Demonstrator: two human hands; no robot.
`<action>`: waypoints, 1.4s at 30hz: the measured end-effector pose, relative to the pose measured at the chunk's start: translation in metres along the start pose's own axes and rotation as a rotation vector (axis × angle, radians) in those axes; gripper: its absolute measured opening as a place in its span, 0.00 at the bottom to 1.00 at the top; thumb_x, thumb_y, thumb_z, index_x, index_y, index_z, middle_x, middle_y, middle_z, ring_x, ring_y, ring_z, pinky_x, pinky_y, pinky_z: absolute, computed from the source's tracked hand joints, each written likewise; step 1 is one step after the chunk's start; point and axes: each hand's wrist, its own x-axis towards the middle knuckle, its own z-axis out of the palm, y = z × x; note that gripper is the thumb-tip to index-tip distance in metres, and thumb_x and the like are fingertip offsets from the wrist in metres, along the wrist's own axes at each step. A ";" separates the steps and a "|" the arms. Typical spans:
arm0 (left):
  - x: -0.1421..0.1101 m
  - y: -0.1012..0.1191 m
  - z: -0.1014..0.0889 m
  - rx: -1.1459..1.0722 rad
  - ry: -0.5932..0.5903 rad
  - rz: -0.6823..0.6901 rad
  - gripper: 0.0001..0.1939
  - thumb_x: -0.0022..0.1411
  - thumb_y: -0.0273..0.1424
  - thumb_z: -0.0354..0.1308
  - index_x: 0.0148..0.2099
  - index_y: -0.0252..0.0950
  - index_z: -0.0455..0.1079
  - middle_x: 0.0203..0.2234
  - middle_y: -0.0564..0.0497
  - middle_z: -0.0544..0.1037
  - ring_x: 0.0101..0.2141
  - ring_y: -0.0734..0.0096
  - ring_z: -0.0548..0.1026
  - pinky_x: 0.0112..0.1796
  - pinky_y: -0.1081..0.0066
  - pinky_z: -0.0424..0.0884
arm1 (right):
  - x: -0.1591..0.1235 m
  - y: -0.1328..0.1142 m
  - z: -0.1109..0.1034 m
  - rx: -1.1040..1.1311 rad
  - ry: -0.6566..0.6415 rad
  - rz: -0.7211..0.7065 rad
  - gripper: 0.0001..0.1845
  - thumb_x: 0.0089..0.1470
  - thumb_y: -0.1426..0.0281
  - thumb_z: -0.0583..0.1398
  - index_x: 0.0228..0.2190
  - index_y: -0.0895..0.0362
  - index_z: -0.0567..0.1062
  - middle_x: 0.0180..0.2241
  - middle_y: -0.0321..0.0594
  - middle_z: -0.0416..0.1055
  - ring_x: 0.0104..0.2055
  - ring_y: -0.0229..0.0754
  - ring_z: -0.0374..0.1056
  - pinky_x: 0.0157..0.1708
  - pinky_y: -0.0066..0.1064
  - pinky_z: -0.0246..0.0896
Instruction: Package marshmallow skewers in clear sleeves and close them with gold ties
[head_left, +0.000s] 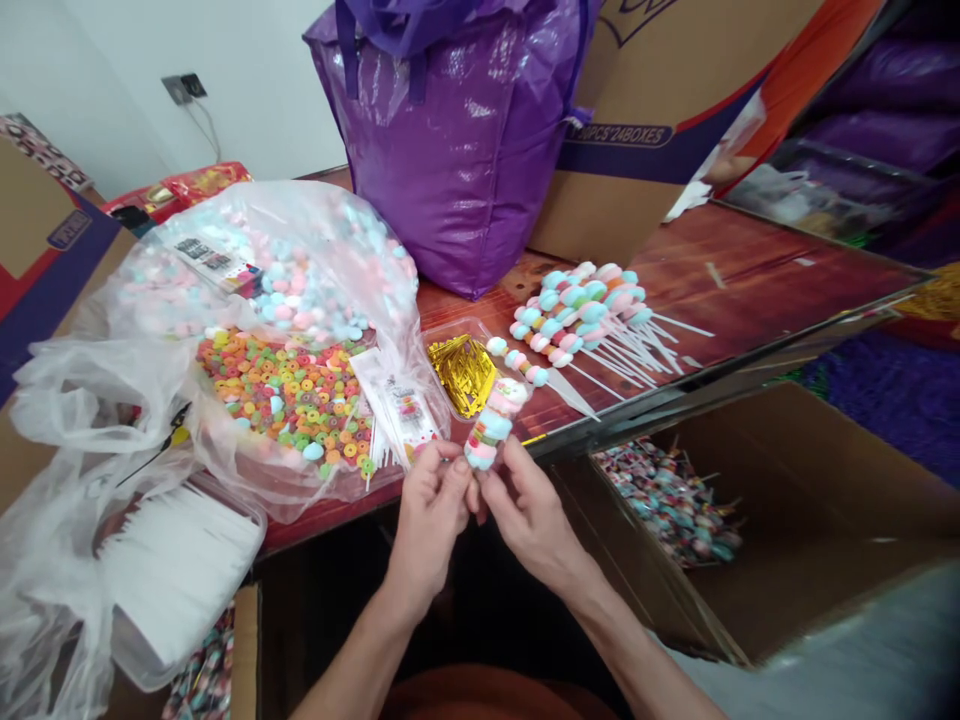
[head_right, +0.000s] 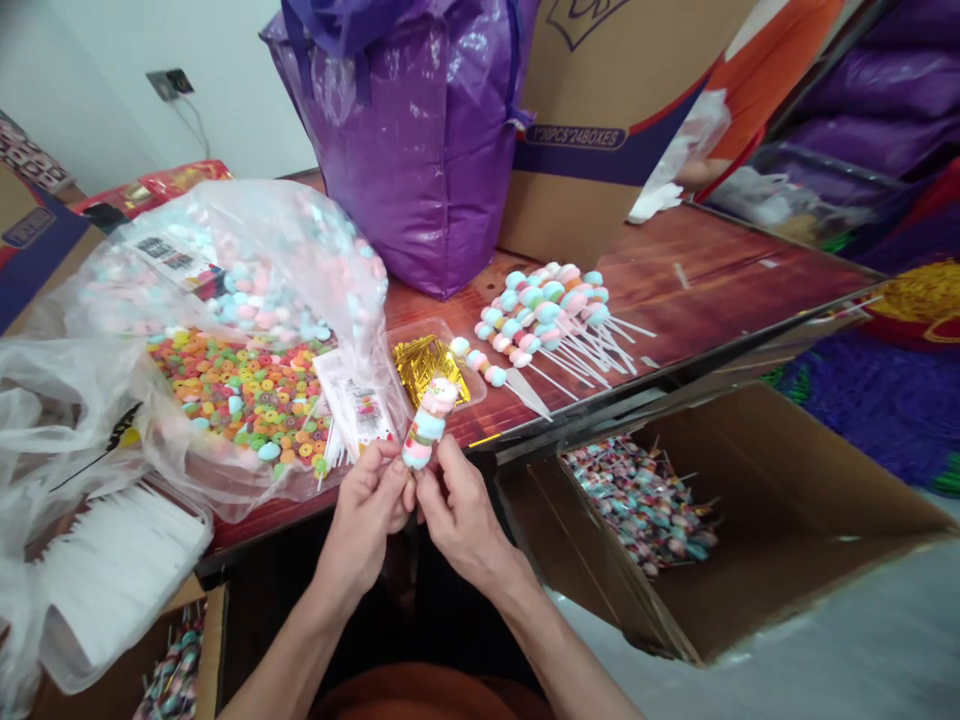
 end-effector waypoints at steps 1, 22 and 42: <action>-0.002 -0.003 0.001 0.077 0.037 0.072 0.14 0.62 0.42 0.63 0.37 0.36 0.72 0.19 0.56 0.68 0.19 0.80 0.62 0.21 0.78 0.56 | 0.000 0.000 0.001 -0.004 0.015 0.023 0.07 0.64 0.69 0.54 0.32 0.53 0.65 0.25 0.30 0.63 0.23 0.34 0.61 0.22 0.25 0.59; 0.002 0.007 0.008 -0.454 0.056 -0.363 0.18 0.43 0.27 0.77 0.34 0.33 0.72 0.23 0.58 0.68 0.20 0.87 0.62 0.17 0.86 0.54 | -0.004 0.001 -0.007 -0.574 0.317 -0.703 0.13 0.60 0.78 0.58 0.42 0.53 0.80 0.36 0.45 0.80 0.35 0.43 0.77 0.35 0.34 0.74; -0.020 0.005 0.023 0.269 -0.221 0.040 0.18 0.63 0.43 0.61 0.28 0.36 0.79 0.35 0.46 0.74 0.39 0.65 0.72 0.44 0.69 0.68 | -0.044 -0.051 -0.031 -0.099 0.343 -0.198 0.08 0.61 0.75 0.60 0.34 0.54 0.79 0.31 0.39 0.75 0.33 0.40 0.72 0.33 0.29 0.67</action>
